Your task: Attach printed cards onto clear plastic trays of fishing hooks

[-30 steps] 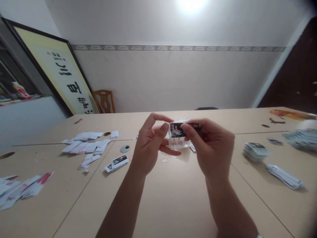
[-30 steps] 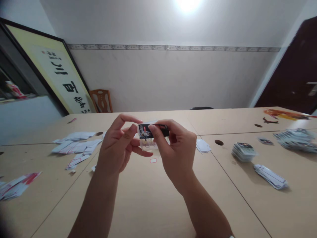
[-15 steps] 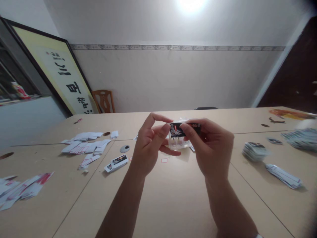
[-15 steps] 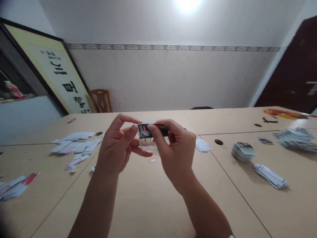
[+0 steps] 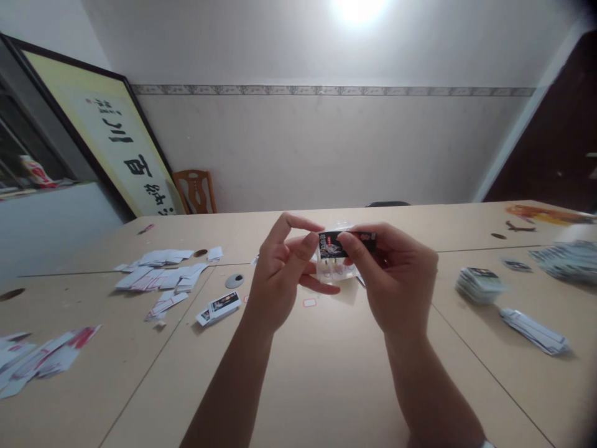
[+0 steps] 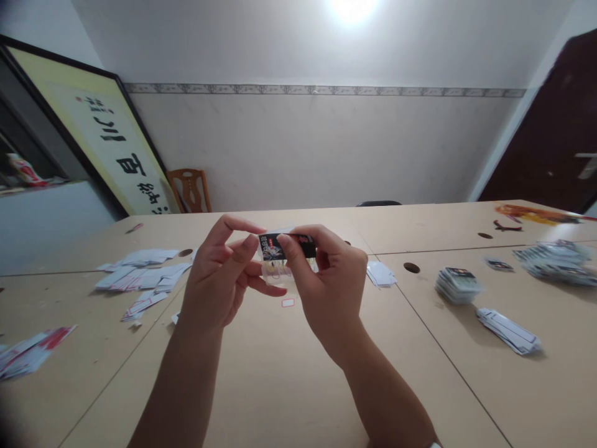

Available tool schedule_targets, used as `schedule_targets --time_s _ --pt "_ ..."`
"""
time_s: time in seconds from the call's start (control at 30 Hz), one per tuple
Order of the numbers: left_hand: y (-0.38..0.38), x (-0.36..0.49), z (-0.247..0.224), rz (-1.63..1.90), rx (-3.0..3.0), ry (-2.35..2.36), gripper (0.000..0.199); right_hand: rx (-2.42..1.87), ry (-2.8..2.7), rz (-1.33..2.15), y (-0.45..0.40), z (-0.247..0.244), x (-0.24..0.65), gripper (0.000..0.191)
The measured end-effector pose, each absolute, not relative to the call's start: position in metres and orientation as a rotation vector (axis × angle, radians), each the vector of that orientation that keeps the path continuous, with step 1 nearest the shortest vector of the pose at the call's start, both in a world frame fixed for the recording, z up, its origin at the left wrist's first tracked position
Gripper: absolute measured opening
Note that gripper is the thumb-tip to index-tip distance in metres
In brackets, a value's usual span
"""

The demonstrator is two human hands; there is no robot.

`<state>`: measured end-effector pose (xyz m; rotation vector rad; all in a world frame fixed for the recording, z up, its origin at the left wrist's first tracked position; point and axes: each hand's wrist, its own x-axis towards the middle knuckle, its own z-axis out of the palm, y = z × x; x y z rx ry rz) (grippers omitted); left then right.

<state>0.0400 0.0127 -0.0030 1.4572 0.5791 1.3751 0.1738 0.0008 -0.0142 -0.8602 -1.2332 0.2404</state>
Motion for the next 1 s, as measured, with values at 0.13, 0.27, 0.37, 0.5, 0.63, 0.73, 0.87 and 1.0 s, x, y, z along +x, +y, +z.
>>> schedule_targets --time_s 0.13,0.27,0.37,0.5,0.63,0.73,0.87,1.0 --pt "0.012 0.04 -0.003 1.364 1.461 0.582 0.025 -0.876 -1.237 0.229 0.001 -0.014 0.174 0.009" --pt "0.017 0.038 -0.006 1.351 1.473 0.557 0.028 -0.881 -1.229 0.221 0.001 -0.015 0.173 0.009" --pt "0.02 0.037 -0.008 1.345 1.466 0.531 0.028 -0.888 -1.227 0.209 0.0 -0.014 0.173 0.008" --pt "0.02 0.037 -0.008 1.352 1.455 0.527 0.026 -0.9 -1.251 0.22 -0.001 -0.013 0.174 0.007" --pt "0.02 0.037 -0.008 1.351 1.457 0.55 0.028 -0.907 -1.27 0.235 -0.002 -0.013 0.175 0.008" --pt "0.021 0.036 -0.009 1.35 1.457 0.549 0.028 -0.904 -1.265 0.24 -0.002 -0.013 0.174 0.008" --pt "0.022 0.035 -0.01 1.333 1.461 0.539 0.027 -0.899 -1.261 0.242 -0.001 -0.014 0.174 0.008" --pt "0.022 0.036 -0.01 1.345 1.453 0.526 0.028 -0.902 -1.244 0.231 -0.001 -0.013 0.174 0.008"
